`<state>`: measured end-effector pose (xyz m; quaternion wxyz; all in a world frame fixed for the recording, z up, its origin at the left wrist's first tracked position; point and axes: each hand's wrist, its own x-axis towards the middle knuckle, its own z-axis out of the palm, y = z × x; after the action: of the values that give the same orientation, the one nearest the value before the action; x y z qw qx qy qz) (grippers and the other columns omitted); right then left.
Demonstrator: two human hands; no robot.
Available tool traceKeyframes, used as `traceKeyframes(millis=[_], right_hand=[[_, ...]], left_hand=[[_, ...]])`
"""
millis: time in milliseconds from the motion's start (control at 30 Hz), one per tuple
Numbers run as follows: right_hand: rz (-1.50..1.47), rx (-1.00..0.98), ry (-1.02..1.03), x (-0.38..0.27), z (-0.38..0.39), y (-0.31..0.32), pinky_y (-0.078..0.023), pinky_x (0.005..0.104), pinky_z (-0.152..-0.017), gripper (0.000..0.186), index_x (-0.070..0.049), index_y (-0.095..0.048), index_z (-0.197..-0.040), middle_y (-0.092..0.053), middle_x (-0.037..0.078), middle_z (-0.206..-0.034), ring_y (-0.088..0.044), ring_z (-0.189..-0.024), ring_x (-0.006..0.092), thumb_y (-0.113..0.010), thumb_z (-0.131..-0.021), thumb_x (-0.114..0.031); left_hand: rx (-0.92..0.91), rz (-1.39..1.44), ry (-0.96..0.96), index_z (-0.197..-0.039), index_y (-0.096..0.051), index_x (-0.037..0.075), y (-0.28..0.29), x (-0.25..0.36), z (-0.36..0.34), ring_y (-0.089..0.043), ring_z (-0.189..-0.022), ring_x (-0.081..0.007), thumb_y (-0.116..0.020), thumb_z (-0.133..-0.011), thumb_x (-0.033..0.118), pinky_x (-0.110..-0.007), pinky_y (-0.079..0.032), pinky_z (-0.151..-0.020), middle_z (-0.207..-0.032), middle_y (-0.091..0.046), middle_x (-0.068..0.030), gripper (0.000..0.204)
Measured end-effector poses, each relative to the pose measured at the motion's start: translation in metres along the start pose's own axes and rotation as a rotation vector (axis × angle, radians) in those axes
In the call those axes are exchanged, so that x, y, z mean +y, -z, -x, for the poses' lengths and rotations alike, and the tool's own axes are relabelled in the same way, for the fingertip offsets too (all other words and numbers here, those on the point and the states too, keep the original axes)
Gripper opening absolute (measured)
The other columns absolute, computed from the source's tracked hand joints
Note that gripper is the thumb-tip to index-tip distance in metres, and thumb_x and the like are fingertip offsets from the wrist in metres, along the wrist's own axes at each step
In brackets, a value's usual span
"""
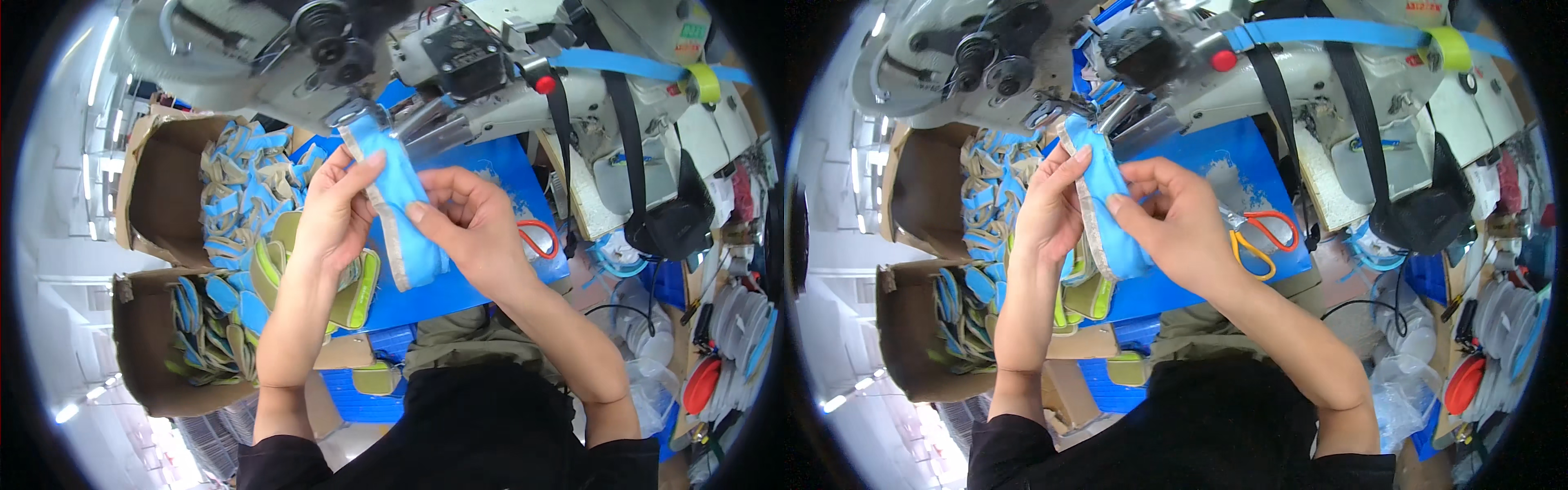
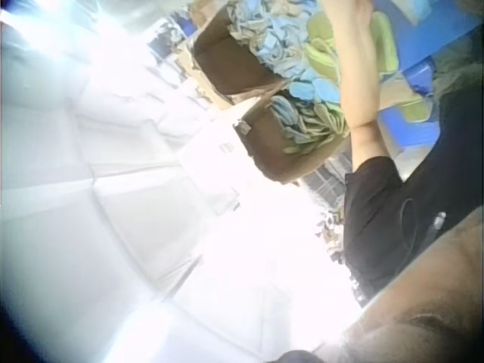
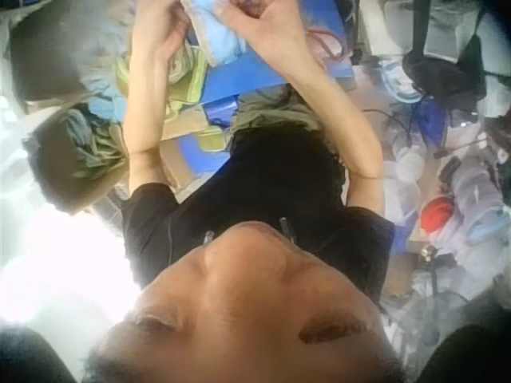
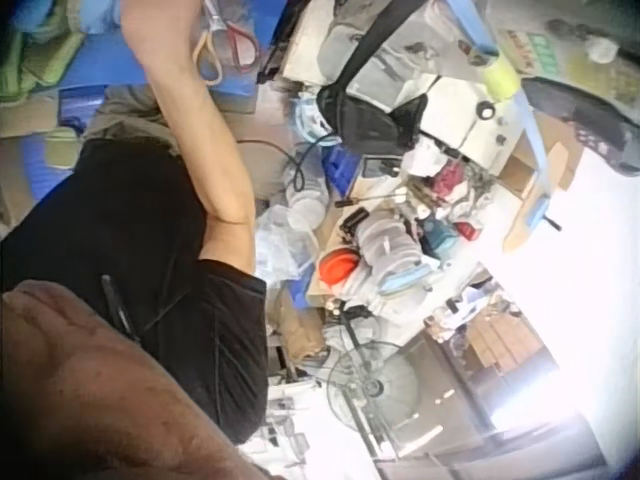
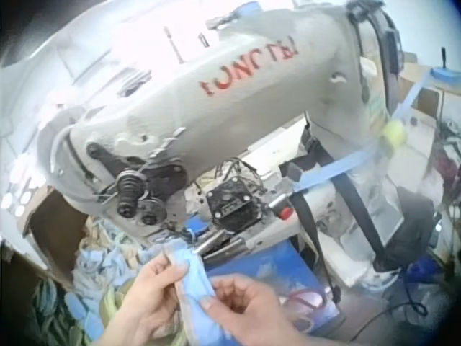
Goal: The person operates a sewing machine to stitch a blue fabric strip onto a beige pouch. They then use scissors to trim excess threads and fabric from the pouch edges. The person repeatedly inspects the pouch, turning it over and checking the seams and interior before placing it aside.
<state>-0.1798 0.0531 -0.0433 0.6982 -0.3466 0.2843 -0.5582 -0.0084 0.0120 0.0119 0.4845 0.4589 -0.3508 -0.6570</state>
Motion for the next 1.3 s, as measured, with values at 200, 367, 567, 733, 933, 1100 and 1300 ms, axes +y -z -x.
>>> traceKeyframes(millis=[200, 367, 567, 733, 933, 1100, 1300], right_hand=[[0.108, -0.011, 0.066, -0.002, 0.005, 0.010, -0.050, 0.0220, -0.060, 0.026, 0.001, -0.066, -0.113, -0.067, 0.003, -0.089, -0.063, -0.071, 0.0055, -0.076, -0.091, -0.010], [0.074, 0.159, 0.421, -0.038, -0.017, 0.047, -0.048, 0.0199, -0.072, 0.017, -0.001, -0.067, -0.106, -0.067, 0.001, -0.091, -0.059, -0.080, 0.0046, -0.074, -0.096, -0.013], [0.275, 0.229, 0.540, -0.058, -0.043, 0.068, -0.045, 0.0199, -0.062, 0.019, -0.003, -0.065, -0.095, -0.066, 0.002, -0.081, -0.058, -0.067, 0.0069, -0.071, -0.098, -0.020], [0.169, 0.209, 0.283, -0.031, -0.009, 0.025, -0.050, 0.0207, -0.065, 0.020, -0.001, -0.070, -0.097, -0.070, 0.002, -0.084, -0.061, -0.068, 0.0068, -0.081, -0.090, -0.017], [0.193, -0.057, -0.035, -0.024, -0.031, -0.006, -0.055, 0.0241, -0.069, 0.028, 0.004, -0.071, -0.115, -0.074, 0.008, -0.093, -0.069, -0.080, 0.0097, -0.076, -0.092, -0.011], [-0.058, 0.012, -0.106, -0.012, -0.025, -0.007, -0.057, 0.0250, -0.071, 0.031, 0.005, -0.069, -0.118, -0.075, 0.011, -0.098, -0.070, -0.082, 0.0107, -0.075, -0.092, -0.010], [-0.185, 0.048, -0.121, -0.003, -0.020, -0.008, -0.056, 0.0246, -0.071, 0.033, 0.005, -0.068, -0.120, -0.075, 0.011, -0.098, -0.069, -0.081, 0.0100, -0.076, -0.092, -0.010]], left_hand=[[0.059, 0.226, 0.153, -0.120, -0.060, 0.002, 0.011, -0.006, 0.000, -0.072, -0.098, -0.0182, -0.063, -0.099, 0.006, -0.035, -0.061, -0.090, -0.112, -0.072, -0.0099, 0.022], [0.064, 0.172, 0.042, -0.120, -0.061, 0.002, -0.009, -0.002, 0.008, -0.072, -0.100, -0.0183, -0.062, -0.099, 0.005, -0.035, -0.060, -0.092, -0.112, -0.072, -0.0096, 0.021], [0.027, 0.123, -0.015, -0.112, -0.064, 0.004, -0.001, -0.006, 0.011, -0.072, -0.095, -0.0152, -0.065, -0.098, 0.006, -0.032, -0.061, -0.087, -0.108, -0.073, -0.0079, 0.014], [0.022, 0.081, -0.068, -0.112, -0.063, 0.005, 0.001, -0.014, 0.010, -0.072, -0.091, -0.0130, -0.067, -0.097, 0.006, -0.029, -0.063, -0.078, -0.106, -0.073, -0.0062, 0.016], [0.015, 0.076, -0.118, -0.116, -0.061, 0.004, -0.005, -0.017, 0.012, -0.072, -0.089, -0.0123, -0.067, -0.096, 0.005, -0.027, -0.061, -0.074, -0.105, -0.072, -0.0057, 0.021], [-0.015, 0.071, -0.120, -0.119, -0.060, 0.003, -0.007, -0.019, 0.005, -0.071, -0.089, -0.0125, -0.069, -0.095, 0.004, -0.027, -0.060, -0.074, -0.106, -0.072, -0.0071, 0.026], [0.016, 0.058, -0.129, -0.121, -0.057, 0.002, -0.011, -0.017, 0.003, -0.071, -0.089, -0.0142, -0.071, -0.092, 0.001, -0.028, -0.060, -0.076, -0.105, -0.072, -0.0085, 0.031]])
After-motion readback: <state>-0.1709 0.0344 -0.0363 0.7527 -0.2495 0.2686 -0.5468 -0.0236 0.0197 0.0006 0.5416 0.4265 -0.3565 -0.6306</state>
